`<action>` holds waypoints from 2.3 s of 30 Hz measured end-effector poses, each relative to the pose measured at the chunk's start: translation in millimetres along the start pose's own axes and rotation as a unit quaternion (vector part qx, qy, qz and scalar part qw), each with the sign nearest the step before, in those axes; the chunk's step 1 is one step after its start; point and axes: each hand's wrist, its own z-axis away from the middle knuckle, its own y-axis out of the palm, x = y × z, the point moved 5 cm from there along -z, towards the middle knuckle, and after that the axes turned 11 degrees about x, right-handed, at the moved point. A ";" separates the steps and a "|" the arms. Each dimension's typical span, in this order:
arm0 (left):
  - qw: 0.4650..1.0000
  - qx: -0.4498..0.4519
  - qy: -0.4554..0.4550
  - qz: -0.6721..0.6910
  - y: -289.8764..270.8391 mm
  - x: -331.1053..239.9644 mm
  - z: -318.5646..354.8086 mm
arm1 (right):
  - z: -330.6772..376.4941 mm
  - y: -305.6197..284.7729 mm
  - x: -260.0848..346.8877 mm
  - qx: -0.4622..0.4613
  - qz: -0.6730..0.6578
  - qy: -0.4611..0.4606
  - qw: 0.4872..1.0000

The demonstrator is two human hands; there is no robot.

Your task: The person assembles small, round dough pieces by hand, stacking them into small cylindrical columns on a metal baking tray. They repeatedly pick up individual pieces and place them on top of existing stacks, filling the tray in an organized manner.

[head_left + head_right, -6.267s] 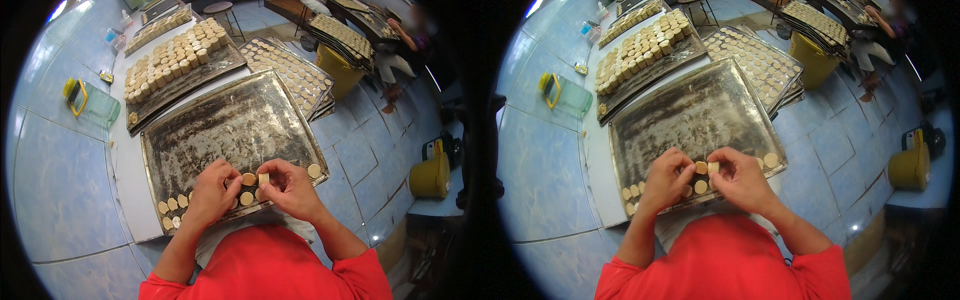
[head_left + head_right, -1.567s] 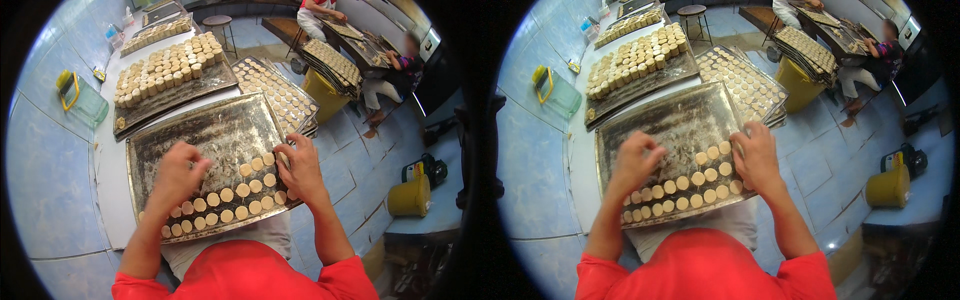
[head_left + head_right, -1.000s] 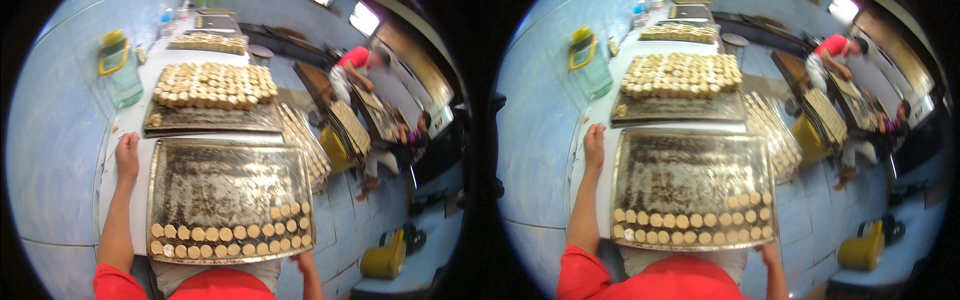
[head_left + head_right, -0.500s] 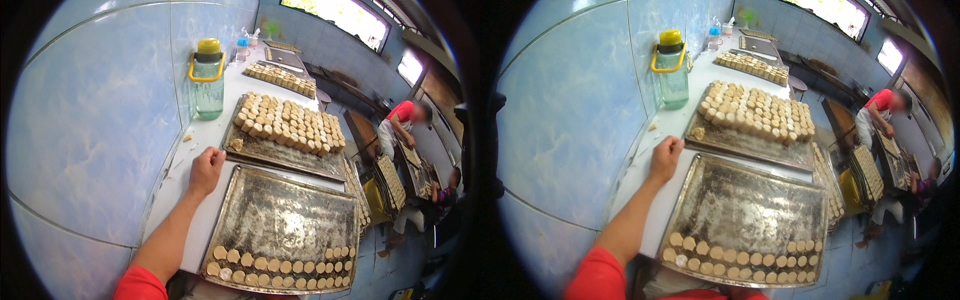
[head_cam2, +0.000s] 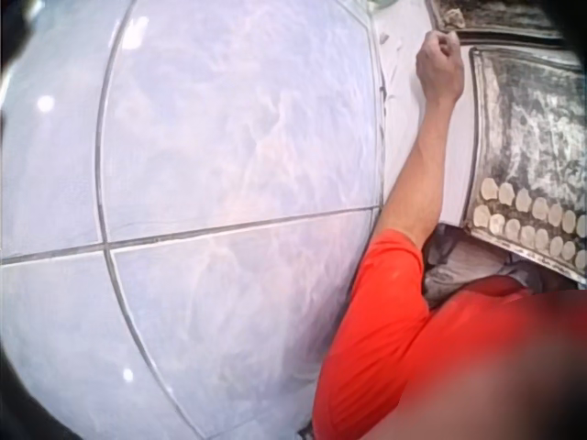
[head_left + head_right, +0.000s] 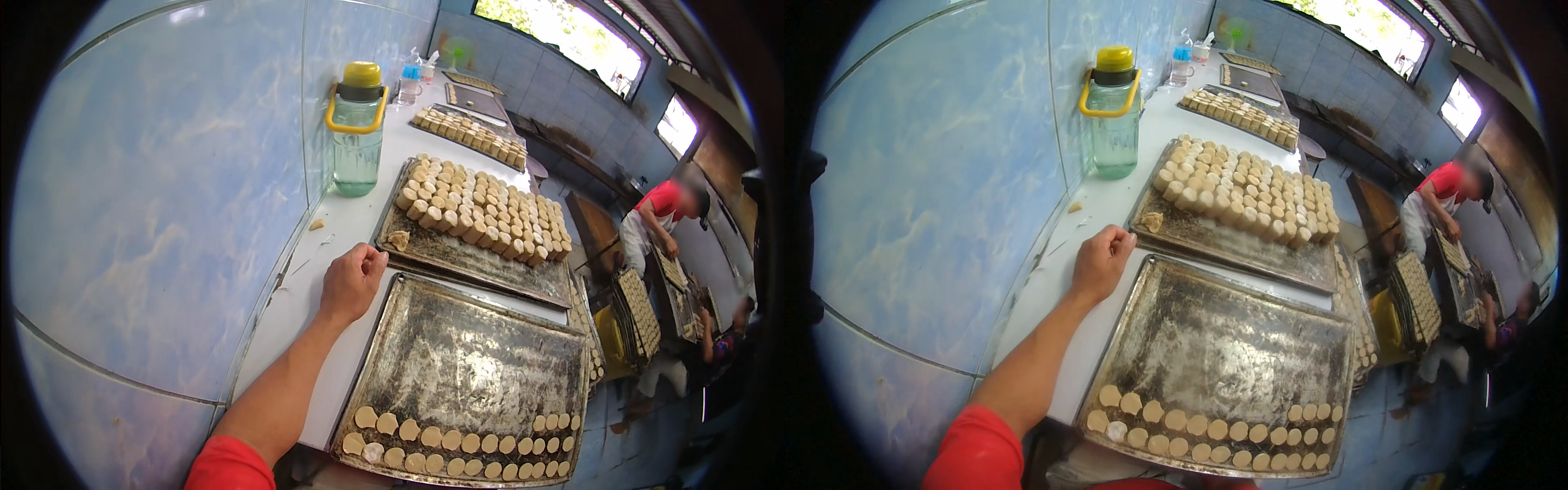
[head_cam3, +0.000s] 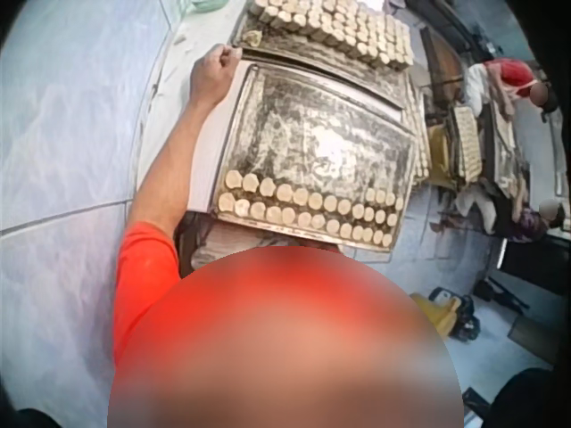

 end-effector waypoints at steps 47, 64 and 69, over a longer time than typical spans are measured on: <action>1.000 0.009 -0.015 -0.021 0.5 -1.8 -1.3 | 32.4 -58.3 3.9 -0.055 0.008 0.015 0.998; 1.000 0.005 -0.009 -0.005 0.2 3.4 -0.7 | 42.0 -64.9 -0.2 -0.065 0.014 0.001 0.998; 1.000 0.003 -0.008 0.004 -0.3 3.4 0.4 | 41.3 -59.3 -1.4 -0.061 0.017 -0.002 0.998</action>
